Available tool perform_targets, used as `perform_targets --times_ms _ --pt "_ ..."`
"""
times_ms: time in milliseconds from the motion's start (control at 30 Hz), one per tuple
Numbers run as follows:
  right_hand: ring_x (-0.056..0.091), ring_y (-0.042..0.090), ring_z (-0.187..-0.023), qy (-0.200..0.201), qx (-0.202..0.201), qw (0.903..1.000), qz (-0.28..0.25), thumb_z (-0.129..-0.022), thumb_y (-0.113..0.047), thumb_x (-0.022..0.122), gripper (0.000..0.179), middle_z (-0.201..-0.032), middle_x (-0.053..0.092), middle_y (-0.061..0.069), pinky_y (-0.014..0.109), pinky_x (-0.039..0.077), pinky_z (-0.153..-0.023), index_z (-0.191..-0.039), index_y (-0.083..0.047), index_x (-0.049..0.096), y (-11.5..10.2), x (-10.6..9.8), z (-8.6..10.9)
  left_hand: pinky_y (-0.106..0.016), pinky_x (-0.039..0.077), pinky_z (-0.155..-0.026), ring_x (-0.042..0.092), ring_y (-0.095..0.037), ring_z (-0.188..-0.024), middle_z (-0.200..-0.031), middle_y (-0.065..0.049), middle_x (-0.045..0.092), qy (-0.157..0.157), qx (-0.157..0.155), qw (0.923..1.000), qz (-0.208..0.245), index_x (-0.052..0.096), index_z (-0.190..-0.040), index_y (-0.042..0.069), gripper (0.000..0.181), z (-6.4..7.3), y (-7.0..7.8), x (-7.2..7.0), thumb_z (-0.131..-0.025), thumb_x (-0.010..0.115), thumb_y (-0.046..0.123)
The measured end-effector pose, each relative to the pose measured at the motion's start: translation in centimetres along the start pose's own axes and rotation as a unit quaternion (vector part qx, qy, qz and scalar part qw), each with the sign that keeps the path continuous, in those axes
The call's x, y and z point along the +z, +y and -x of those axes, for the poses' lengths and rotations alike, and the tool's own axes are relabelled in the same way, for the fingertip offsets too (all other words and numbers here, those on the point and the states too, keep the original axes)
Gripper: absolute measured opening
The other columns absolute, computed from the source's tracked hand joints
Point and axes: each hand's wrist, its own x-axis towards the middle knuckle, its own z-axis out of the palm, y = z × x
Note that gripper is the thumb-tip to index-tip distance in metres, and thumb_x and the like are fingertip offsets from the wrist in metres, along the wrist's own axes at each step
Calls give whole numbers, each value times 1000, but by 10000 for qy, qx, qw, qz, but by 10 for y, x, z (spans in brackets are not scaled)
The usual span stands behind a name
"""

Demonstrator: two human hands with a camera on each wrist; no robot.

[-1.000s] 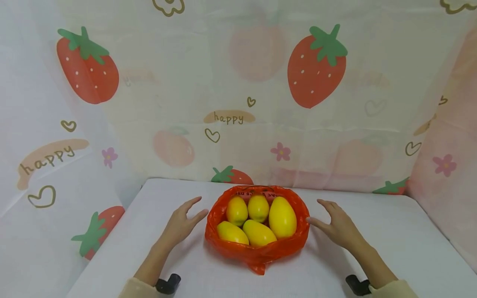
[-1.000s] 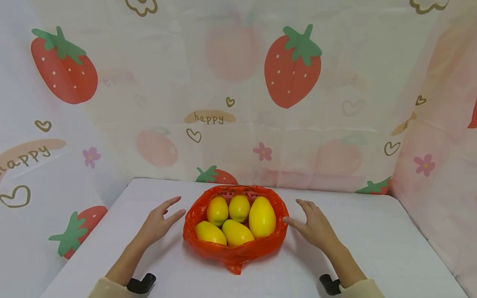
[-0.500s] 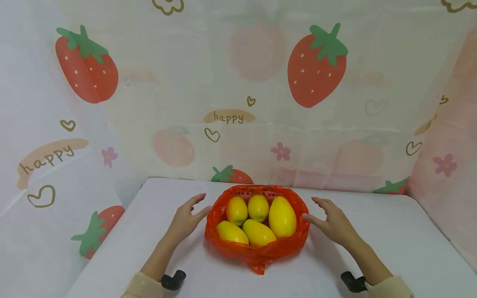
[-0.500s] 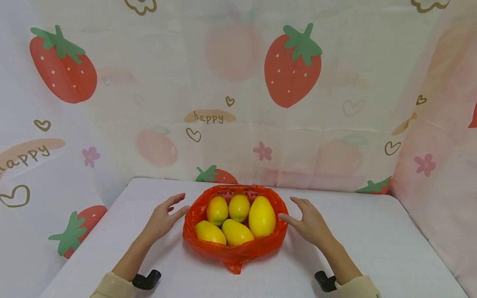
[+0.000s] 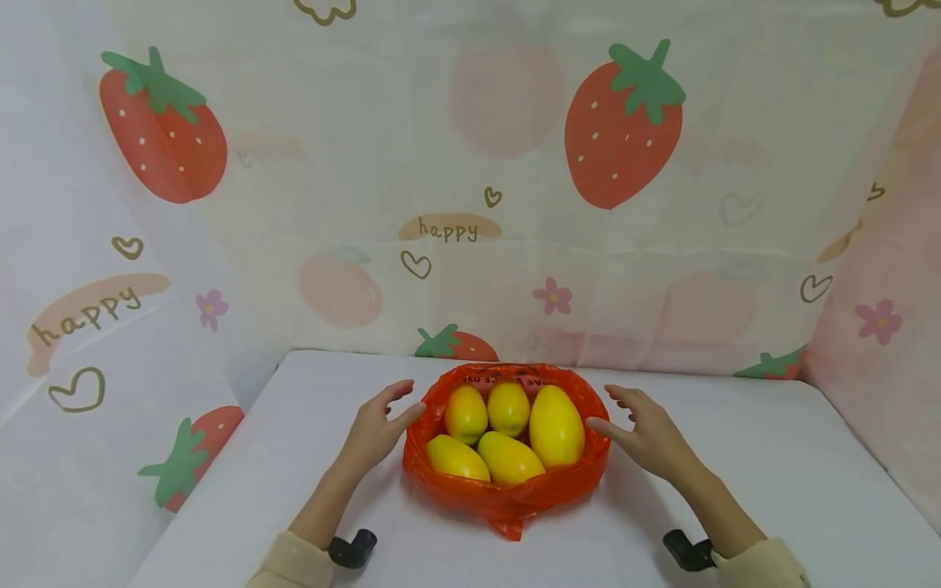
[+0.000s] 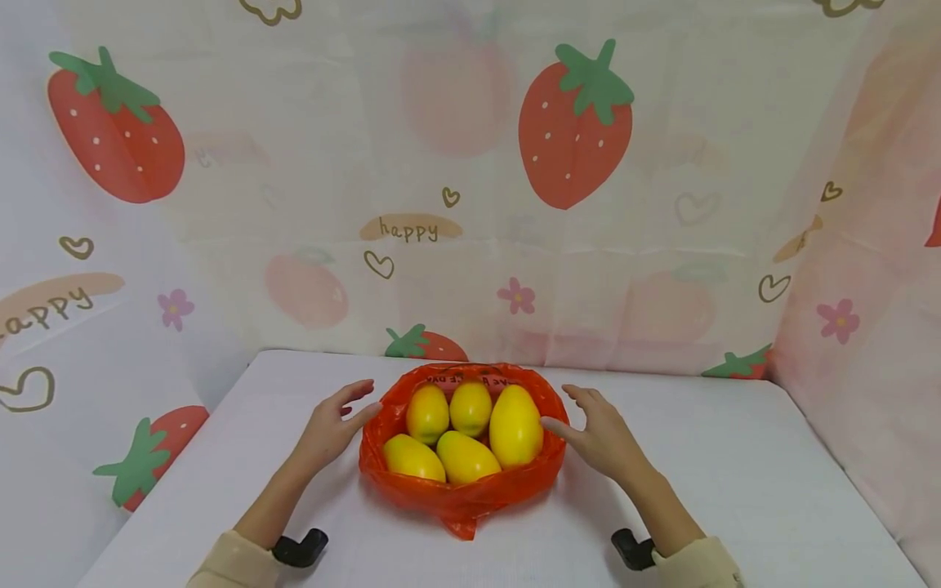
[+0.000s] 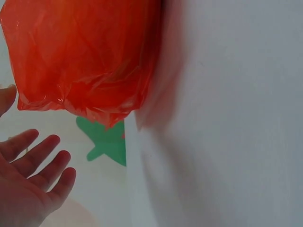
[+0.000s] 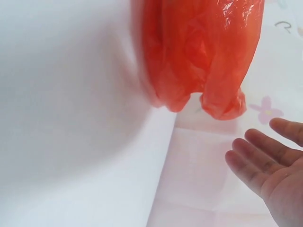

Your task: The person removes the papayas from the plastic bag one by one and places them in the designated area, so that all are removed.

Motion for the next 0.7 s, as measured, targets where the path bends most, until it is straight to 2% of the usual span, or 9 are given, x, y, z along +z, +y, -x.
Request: perform_targets --times_ms 467,700 --pt "55 40 -120 -13 -164 9999 -29 -89 -47 66 71 -136 55 23 54 53 -95 -140 -2 47 -10 4 0 -53 41 -111 49 -33 -132 -140 -13 56 -137 -180 9997 97 49 -142 11 56 -1 6 10 -94 63 36" --pt "55 38 -118 -103 -203 9997 -87 -88 -50 66 71 -137 55 19 53 55 -93 -140 -5 49 -16 7 -4 -52 42 -110 51 -32 -130 -139 -13 57 -145 -129 9998 62 50 -141 10 54 -3 7 15 -95 62 35"
